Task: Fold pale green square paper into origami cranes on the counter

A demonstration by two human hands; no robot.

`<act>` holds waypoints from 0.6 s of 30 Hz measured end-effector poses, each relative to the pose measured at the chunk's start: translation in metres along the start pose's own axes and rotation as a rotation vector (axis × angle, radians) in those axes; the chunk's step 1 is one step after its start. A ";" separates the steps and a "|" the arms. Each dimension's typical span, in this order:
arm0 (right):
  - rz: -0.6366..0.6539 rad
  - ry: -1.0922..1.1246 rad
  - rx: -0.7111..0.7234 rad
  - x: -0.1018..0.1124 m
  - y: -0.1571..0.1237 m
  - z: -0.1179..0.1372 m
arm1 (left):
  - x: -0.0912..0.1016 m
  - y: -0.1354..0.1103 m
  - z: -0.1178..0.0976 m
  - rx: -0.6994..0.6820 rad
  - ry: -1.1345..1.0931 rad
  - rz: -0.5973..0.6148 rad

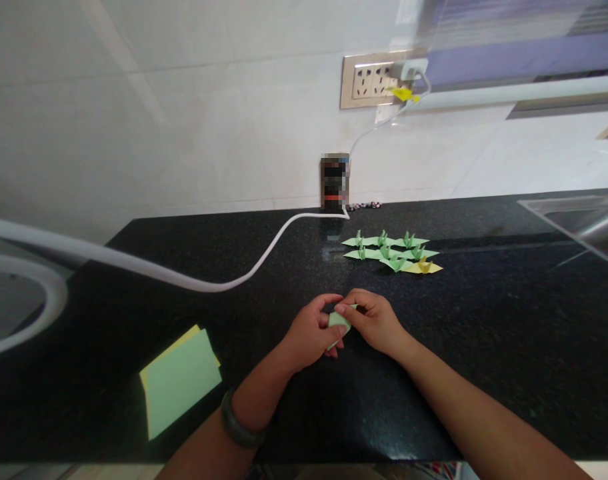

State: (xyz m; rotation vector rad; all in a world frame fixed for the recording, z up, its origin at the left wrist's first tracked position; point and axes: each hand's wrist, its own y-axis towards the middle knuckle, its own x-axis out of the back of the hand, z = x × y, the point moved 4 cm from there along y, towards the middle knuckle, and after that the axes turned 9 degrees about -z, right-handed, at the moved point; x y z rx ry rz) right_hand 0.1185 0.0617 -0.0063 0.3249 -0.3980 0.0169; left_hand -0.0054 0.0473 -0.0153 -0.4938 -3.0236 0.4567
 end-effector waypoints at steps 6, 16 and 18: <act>-0.243 0.004 -0.153 0.020 0.007 -0.011 | -0.001 0.000 0.004 0.008 0.048 0.020; -0.063 0.102 -0.080 0.006 0.002 0.000 | 0.000 0.001 0.005 -0.002 0.017 0.006; -0.029 0.047 -0.046 0.003 0.000 0.000 | 0.000 0.002 0.006 -0.007 0.012 0.012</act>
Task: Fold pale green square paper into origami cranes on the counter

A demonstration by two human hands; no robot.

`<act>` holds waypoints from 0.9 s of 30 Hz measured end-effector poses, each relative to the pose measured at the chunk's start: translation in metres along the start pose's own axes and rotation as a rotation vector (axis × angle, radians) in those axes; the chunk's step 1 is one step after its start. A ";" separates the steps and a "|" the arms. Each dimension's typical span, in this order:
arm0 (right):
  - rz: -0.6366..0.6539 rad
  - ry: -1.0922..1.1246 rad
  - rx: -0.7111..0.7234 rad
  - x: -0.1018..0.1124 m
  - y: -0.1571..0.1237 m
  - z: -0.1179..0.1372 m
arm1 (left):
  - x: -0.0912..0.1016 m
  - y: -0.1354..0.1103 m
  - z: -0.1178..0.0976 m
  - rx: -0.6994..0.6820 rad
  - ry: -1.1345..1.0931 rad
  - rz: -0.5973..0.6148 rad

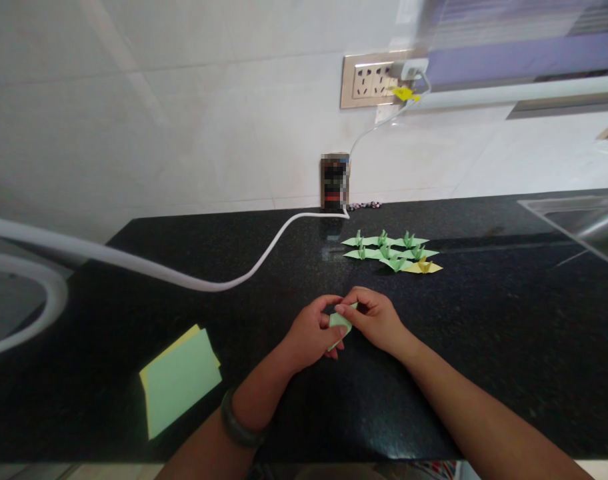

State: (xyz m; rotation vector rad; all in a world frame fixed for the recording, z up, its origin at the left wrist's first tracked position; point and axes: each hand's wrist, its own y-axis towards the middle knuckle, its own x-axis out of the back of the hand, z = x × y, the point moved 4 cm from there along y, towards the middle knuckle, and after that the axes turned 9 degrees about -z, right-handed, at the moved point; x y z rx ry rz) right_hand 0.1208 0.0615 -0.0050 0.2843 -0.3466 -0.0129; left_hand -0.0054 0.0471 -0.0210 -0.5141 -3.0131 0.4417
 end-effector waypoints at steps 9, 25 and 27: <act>-0.205 0.006 -0.152 0.017 0.007 -0.010 | 0.000 -0.001 -0.002 0.012 0.030 -0.005; 0.059 0.015 -0.025 -0.006 -0.003 -0.007 | 0.002 0.003 0.001 -0.007 -0.031 -0.038; 0.046 -0.005 -0.002 -0.006 -0.002 -0.007 | 0.002 0.003 0.001 0.000 -0.049 -0.038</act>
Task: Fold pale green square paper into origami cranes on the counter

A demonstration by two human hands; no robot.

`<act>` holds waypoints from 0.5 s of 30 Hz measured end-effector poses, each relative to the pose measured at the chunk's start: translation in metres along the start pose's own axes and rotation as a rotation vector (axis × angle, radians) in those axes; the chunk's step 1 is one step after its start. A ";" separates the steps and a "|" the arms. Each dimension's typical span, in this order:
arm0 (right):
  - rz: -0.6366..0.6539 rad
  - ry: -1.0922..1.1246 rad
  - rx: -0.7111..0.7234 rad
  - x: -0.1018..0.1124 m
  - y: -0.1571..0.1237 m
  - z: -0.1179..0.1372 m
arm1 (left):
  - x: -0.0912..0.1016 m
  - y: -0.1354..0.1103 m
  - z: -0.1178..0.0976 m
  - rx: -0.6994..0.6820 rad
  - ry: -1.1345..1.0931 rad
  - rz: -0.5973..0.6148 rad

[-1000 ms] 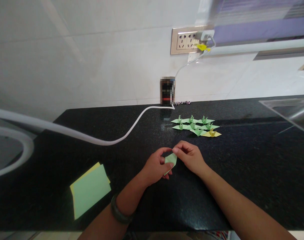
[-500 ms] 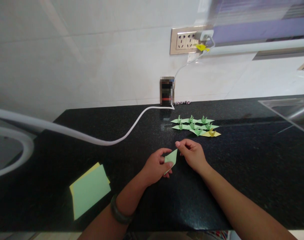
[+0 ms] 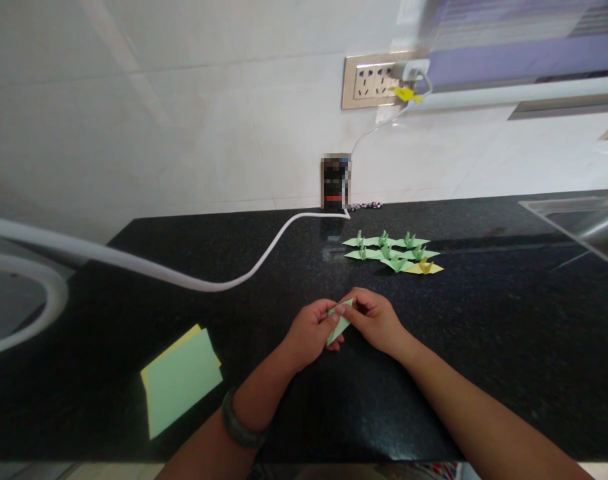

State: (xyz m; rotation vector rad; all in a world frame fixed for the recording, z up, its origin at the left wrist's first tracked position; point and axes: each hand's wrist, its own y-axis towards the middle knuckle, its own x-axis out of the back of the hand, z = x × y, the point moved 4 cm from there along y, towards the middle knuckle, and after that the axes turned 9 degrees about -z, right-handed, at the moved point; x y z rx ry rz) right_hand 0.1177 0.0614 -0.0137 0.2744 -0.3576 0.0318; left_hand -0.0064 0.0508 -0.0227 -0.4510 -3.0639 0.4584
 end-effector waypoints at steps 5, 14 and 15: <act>-0.040 -0.044 0.027 0.001 0.001 0.001 | 0.000 0.001 -0.002 -0.012 -0.034 -0.031; 0.023 0.119 -0.027 0.002 0.000 0.005 | 0.001 0.001 -0.002 -0.028 -0.053 -0.048; 0.032 0.130 -0.051 0.002 0.000 0.004 | 0.002 0.001 -0.002 -0.031 -0.049 -0.046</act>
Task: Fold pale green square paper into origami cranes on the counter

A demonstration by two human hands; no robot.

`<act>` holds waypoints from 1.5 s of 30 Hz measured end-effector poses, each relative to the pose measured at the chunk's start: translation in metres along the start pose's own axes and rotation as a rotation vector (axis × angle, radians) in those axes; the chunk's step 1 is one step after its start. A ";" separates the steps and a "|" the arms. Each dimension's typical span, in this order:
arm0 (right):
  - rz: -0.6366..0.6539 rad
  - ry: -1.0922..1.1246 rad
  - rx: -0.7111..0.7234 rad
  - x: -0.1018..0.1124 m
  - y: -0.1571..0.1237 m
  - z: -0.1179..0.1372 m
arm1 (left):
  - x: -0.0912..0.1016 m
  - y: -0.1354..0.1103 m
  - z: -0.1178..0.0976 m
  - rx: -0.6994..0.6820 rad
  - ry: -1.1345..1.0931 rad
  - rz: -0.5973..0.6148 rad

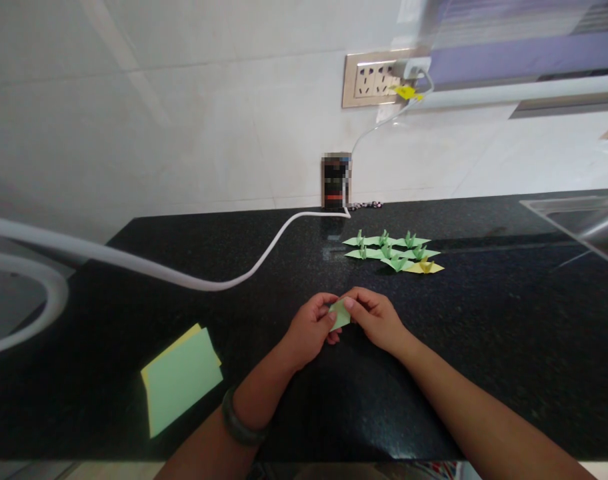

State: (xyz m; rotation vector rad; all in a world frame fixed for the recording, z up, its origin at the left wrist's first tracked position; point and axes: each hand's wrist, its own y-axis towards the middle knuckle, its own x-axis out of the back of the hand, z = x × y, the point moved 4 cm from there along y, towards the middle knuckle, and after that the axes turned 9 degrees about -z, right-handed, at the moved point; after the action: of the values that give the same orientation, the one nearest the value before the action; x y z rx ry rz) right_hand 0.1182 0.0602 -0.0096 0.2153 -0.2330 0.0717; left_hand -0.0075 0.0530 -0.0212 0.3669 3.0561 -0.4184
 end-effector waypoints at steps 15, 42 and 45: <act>0.179 0.109 -0.086 -0.010 -0.002 -0.002 | -0.001 -0.002 -0.004 -0.005 -0.058 0.062; 0.211 0.280 -0.189 -0.008 -0.003 -0.001 | -0.002 -0.004 -0.006 0.051 -0.083 0.056; 0.215 0.312 -0.210 -0.009 -0.003 -0.002 | -0.002 -0.004 -0.007 0.045 -0.062 0.051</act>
State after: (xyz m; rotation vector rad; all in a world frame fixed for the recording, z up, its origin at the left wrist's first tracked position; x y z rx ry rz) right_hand 0.1103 0.0569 -0.0138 -0.0317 0.0485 0.2903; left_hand -0.0065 0.0504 -0.0136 0.4242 2.9744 -0.4876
